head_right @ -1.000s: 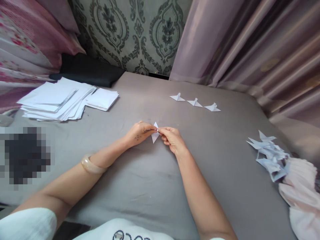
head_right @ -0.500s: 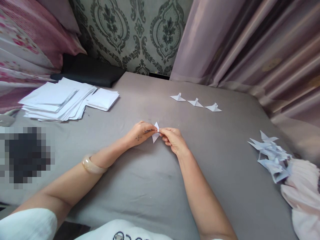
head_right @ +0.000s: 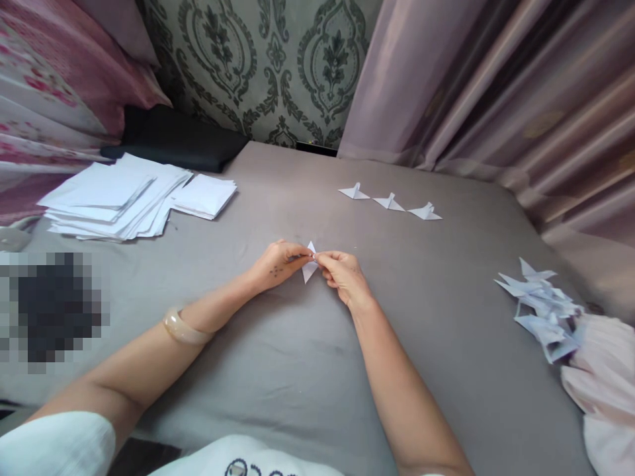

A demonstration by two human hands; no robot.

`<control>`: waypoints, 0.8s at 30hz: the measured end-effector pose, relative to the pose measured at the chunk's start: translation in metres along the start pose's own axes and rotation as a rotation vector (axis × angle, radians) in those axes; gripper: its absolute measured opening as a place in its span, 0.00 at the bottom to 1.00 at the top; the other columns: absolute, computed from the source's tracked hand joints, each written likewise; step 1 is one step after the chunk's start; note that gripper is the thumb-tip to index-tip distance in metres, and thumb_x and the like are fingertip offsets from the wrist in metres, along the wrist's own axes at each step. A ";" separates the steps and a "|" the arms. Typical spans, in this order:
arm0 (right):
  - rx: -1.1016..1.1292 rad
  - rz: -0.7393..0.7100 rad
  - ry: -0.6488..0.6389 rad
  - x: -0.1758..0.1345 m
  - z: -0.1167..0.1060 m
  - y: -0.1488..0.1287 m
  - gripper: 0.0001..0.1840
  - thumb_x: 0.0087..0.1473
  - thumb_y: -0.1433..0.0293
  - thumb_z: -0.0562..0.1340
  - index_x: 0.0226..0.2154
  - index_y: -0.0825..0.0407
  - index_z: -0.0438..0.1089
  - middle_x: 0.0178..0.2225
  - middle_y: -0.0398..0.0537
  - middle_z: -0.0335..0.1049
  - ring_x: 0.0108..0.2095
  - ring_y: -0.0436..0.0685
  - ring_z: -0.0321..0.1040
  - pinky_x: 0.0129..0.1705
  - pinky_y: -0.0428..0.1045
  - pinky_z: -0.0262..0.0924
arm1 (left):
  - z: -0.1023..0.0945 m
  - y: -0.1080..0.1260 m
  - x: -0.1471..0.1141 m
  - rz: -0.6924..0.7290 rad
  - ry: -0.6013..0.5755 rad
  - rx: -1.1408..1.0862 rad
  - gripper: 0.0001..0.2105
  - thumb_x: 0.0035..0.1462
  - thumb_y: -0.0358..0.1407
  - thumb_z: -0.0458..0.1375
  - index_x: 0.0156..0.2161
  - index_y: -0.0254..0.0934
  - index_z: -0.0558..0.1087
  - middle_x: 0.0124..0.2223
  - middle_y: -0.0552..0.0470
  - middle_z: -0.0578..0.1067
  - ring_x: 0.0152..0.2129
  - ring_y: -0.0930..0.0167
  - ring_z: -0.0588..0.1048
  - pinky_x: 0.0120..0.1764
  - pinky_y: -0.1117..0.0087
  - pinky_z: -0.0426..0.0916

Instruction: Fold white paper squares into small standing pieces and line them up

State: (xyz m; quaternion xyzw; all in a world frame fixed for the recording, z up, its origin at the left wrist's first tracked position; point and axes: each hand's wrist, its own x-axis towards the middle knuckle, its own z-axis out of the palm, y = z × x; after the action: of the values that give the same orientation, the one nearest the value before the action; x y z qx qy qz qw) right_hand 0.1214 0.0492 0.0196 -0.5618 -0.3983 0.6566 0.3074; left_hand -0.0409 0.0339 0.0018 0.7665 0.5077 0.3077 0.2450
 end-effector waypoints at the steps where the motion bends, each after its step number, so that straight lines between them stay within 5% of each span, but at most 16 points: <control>1: -0.002 -0.002 0.002 0.000 0.000 0.000 0.10 0.38 0.67 0.67 0.23 0.57 0.68 0.20 0.38 0.58 0.15 0.40 0.47 0.13 0.40 0.32 | 0.000 0.000 0.000 0.001 0.001 -0.003 0.09 0.59 0.34 0.54 0.36 0.37 0.78 0.28 0.53 0.77 0.23 0.76 0.70 0.30 0.76 0.60; 24: -0.024 0.004 -0.047 0.001 -0.009 -0.002 0.09 0.38 0.68 0.66 0.21 0.56 0.68 0.19 0.39 0.58 0.16 0.41 0.46 0.14 0.41 0.33 | 0.000 -0.002 -0.001 0.012 0.025 -0.078 0.11 0.59 0.38 0.54 0.36 0.35 0.78 0.28 0.51 0.77 0.23 0.76 0.71 0.29 0.77 0.62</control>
State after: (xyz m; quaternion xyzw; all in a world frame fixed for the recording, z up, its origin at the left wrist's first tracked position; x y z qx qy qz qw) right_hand 0.1301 0.0530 0.0201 -0.5505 -0.4122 0.6655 0.2899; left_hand -0.0421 0.0339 0.0002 0.7556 0.4936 0.3383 0.2663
